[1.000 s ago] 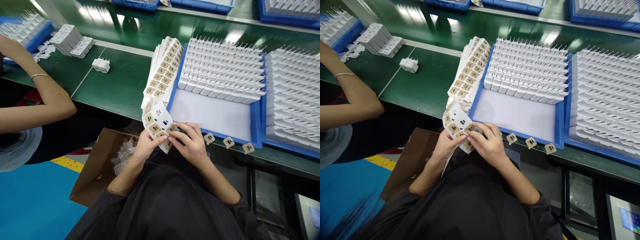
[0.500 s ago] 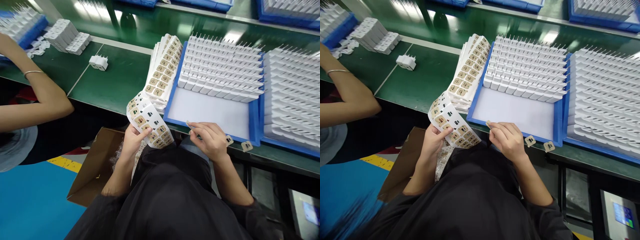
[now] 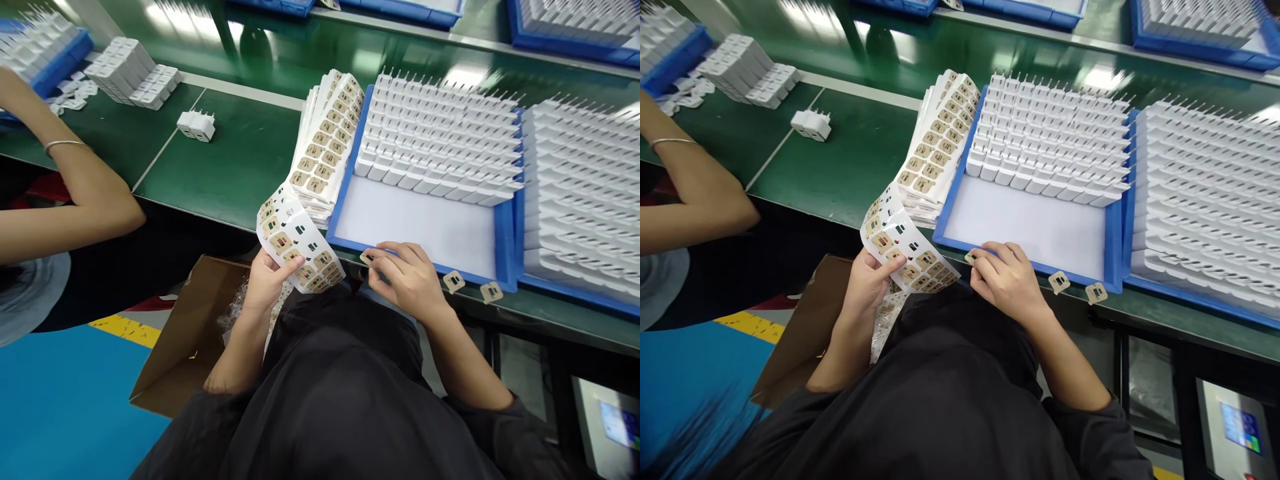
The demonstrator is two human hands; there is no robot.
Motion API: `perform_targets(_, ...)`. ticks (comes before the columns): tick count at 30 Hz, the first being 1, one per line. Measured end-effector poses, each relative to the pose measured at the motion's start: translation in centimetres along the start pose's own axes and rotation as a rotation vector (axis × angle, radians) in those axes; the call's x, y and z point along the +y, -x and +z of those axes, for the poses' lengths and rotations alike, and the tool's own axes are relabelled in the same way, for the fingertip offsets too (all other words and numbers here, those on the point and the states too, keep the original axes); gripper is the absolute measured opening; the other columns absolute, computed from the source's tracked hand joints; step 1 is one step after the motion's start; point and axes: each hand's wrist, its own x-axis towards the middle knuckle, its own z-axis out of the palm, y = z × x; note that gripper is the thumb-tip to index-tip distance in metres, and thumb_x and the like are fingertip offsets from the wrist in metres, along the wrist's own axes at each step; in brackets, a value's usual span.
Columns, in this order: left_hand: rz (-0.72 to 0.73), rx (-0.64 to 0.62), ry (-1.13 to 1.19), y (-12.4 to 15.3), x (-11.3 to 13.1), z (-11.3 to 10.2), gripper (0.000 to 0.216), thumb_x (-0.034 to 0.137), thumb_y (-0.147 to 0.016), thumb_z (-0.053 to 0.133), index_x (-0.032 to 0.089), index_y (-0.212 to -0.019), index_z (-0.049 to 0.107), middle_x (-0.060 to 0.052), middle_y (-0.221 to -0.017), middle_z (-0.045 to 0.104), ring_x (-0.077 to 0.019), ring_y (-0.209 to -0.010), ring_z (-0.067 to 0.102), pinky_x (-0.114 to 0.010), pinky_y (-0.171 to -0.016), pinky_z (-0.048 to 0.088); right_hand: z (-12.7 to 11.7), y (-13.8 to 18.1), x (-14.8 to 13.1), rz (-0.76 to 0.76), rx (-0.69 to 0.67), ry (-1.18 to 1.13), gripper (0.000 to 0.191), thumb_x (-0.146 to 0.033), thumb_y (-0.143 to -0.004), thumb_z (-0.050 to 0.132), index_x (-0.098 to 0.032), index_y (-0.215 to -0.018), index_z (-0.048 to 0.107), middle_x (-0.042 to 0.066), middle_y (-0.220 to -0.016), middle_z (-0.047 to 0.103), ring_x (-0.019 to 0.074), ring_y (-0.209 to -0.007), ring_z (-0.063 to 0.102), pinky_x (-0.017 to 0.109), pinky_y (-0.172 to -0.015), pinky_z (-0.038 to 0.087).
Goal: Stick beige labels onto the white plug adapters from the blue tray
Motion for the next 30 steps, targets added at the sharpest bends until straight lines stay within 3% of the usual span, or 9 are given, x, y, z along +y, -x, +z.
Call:
perform_targets(4,-0.018,-0.003,0.001,0.0,0.0,0.1,0.058,0.029,-0.061,0.098,0.017,-0.111,0.070,-0.009,-0.113,0.080,-0.0242,-0.105,0.076,-0.032,-0.092,0.061,-0.2,0.1,-0.1,0.022,-0.089,-0.074,0.011,-0.025,-0.089,0.072,-0.020,-0.095,0.063,0.013,-0.123,0.077,0.0372,-0.120,0.069,0.050,-0.092,0.055)
perform_targets(8,-0.050,-0.011,0.023,0.4,0.0,0.7,0.058,0.030,-0.061,0.098,0.017,-0.111,0.071,-0.009,-0.114,0.080,-0.0248,-0.103,0.077,-0.034,-0.092,0.061,0.1,-0.2,-0.6,0.011,-0.113,-0.134,0.023,-0.037,-0.091,0.074,-0.020,-0.104,0.065,0.021,-0.146,0.063,0.0435,-0.140,0.053,0.061,-0.107,0.049)
perform_targets(11,-0.075,-0.031,0.057,0.8,0.0,1.5,0.056,0.032,-0.063,0.097,0.017,-0.111,0.072,-0.009,-0.115,0.080,-0.0249,-0.103,0.077,-0.035,-0.093,0.061,0.9,-0.6,-1.6,0.003,-0.019,-0.189,0.029,-0.035,-0.091,0.074,-0.022,-0.114,0.064,0.019,-0.140,0.066,0.0402,-0.136,0.058,0.061,-0.107,0.052)
perform_targets(14,-0.103,-0.065,0.091,1.2,0.1,2.4,0.053,0.035,-0.065,0.096,0.017,-0.109,0.072,-0.009,-0.113,0.080,-0.0257,-0.102,0.077,-0.035,-0.091,0.062,1.7,-1.1,-2.9,0.069,0.051,-0.317,0.032,-0.027,-0.093,0.072,-0.022,-0.123,0.061,0.020,-0.139,0.065,0.0347,-0.125,0.067,0.052,-0.097,0.061)
perform_targets(18,-0.108,-0.078,0.121,1.5,0.1,2.8,0.057,0.045,-0.066,0.094,0.018,-0.111,0.072,-0.010,-0.114,0.080,-0.0286,-0.105,0.077,-0.038,-0.092,0.062,1.6,-2.1,-4.1,0.209,0.101,-0.542,0.025,-0.013,-0.097,0.063,-0.022,-0.120,0.064,0.018,-0.134,0.067,0.0279,-0.117,0.071,0.043,-0.094,0.064)
perform_targets(22,-0.122,-0.270,0.028,1.9,-0.1,2.3,0.062,0.043,-0.061,0.097,0.016,-0.112,0.074,-0.012,-0.117,0.079,-0.0312,-0.108,0.076,-0.039,-0.096,0.061,1.1,-2.9,-4.3,0.320,0.161,-0.602,0.025,-0.010,-0.098,0.060,-0.024,-0.116,0.068,0.013,-0.130,0.070,0.0267,-0.116,0.072,0.042,-0.093,0.064)
perform_targets(24,-0.139,-0.328,-0.038,2.0,-0.3,2.1,0.057,0.037,-0.063,0.097,0.016,-0.111,0.075,-0.012,-0.115,0.080,-0.0310,-0.106,0.076,-0.040,-0.095,0.061,1.2,-3.0,-4.2,0.312,0.171,-0.594,0.024,-0.011,-0.097,0.061,-0.024,-0.116,0.069,0.014,-0.132,0.069,0.0262,-0.113,0.073,0.041,-0.089,0.065)
perform_targets(30,-0.092,-0.240,-0.063,2.1,-0.1,2.6,0.048,0.038,-0.066,0.095,0.016,-0.105,0.078,-0.011,-0.109,0.081,-0.0292,-0.101,0.077,-0.040,-0.094,0.062,2.1,-2.6,-4.1,0.157,0.218,-0.405,0.021,-0.022,-0.091,0.075,-0.022,-0.112,0.070,0.018,-0.137,0.067,0.0330,-0.119,0.068,0.050,-0.091,0.064)
